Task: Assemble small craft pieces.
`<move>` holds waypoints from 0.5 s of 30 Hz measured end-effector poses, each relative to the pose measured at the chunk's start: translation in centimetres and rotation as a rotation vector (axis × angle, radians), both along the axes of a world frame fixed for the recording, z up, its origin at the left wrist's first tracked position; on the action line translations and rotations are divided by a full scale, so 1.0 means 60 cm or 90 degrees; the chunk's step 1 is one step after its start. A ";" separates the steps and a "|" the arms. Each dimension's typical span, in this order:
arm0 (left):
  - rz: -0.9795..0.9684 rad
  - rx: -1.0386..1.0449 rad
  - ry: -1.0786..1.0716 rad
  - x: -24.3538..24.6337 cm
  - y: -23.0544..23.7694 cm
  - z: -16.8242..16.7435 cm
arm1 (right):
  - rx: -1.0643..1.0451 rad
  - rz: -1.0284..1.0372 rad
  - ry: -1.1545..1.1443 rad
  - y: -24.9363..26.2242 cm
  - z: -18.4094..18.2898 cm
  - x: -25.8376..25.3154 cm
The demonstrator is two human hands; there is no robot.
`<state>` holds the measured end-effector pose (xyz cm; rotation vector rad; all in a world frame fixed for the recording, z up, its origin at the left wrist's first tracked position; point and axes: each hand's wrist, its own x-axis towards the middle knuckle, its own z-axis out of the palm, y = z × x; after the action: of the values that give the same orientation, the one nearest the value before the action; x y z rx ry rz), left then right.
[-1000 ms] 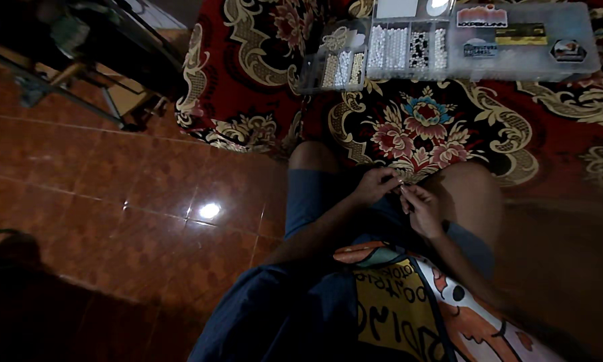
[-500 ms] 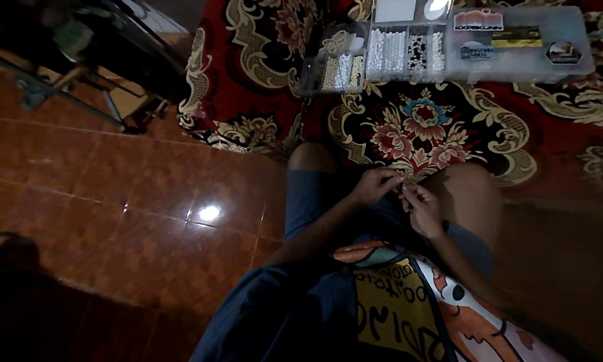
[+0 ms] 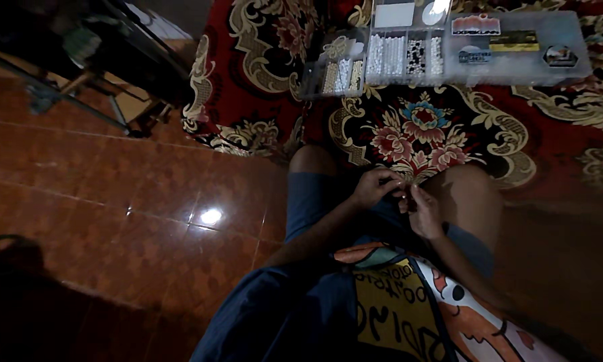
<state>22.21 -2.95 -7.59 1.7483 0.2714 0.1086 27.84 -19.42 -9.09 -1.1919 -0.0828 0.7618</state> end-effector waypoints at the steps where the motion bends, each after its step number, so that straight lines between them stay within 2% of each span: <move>1: 0.002 0.004 -0.007 0.000 0.000 0.000 | 0.004 0.007 0.005 0.000 0.001 0.001; 8: 0.026 0.008 -0.017 0.000 0.003 0.000 | -0.027 0.019 -0.064 0.000 -0.001 -0.002; 12: 0.086 0.097 0.008 0.009 0.020 0.035 | -0.052 0.011 -0.096 0.003 0.004 -0.002; 15: 0.161 0.150 -0.023 0.030 0.067 0.055 | -0.063 0.028 -0.136 0.002 0.006 0.000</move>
<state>23.98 1.09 -4.27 1.9371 0.4682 0.3673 27.84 -19.29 -8.76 -1.3677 -0.2517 0.6809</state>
